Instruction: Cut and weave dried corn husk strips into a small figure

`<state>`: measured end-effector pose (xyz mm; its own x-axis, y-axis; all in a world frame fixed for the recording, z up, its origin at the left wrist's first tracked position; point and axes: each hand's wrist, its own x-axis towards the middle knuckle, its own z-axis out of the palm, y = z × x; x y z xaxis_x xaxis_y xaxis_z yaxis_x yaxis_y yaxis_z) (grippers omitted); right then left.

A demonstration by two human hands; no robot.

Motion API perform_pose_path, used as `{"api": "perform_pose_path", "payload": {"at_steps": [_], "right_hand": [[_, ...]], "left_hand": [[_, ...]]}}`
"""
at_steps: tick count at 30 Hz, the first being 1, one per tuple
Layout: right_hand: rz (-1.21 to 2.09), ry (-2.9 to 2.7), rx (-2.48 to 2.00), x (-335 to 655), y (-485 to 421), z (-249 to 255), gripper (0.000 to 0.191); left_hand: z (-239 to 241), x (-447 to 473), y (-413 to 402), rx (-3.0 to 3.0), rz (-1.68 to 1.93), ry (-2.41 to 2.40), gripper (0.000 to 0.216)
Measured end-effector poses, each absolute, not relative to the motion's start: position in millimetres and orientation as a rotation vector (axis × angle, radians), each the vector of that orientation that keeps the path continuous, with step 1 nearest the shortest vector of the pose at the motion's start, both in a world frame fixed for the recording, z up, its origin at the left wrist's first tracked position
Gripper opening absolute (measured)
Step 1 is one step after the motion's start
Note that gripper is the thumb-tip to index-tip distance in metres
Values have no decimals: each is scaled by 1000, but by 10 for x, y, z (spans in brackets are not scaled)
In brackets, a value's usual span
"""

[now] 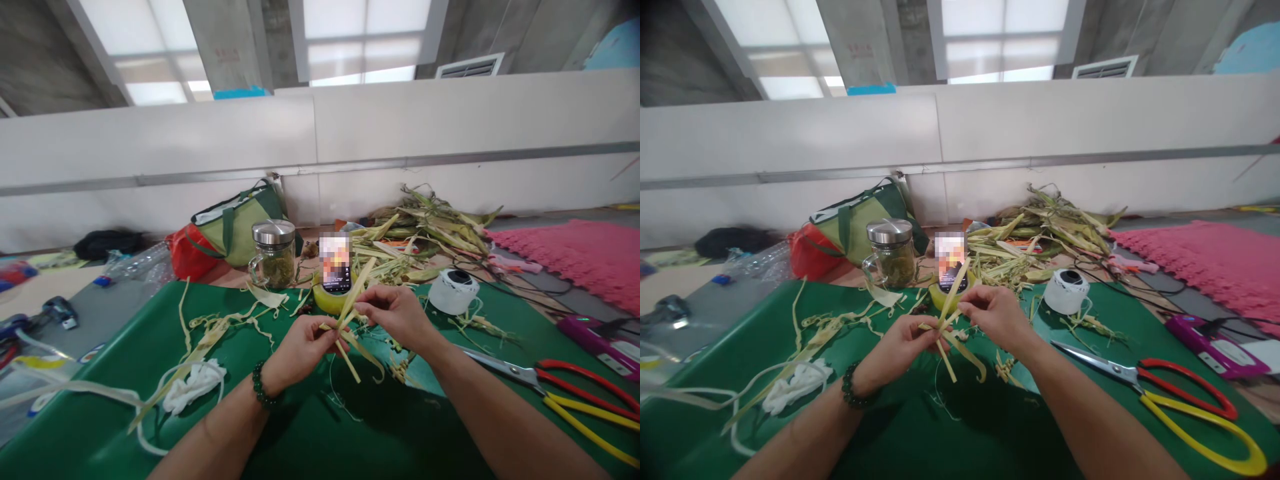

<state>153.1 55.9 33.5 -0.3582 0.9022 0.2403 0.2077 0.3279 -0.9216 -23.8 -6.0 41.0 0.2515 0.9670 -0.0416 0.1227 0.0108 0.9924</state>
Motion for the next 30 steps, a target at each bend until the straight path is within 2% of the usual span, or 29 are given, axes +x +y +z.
{"api": "perform_pose_path", "payload": {"at_steps": [4,9,15,21,26,30], "right_hand": [[978,-1859,-1042,1558,594,310,14],[624,-1935,-1089,1609,611,326,22],[355,-1863,-907,1646,504,406,24],[245,-1956,-783,1624,435,441,31],[161,-2050,-629,1528,405,432,17],[60,-2165,-641,1448,420,369,20]], "left_hand": [[412,-239,-58,1376,951,1110,24],[381,-248,-42,1340,958,1135,22],[385,-246,-39,1337,961,1140,20],[388,-240,-44,1284,954,1117,25],[380,-247,-34,1280,961,1071,33],[376,-232,-46,1304,896,1066,37]]}}
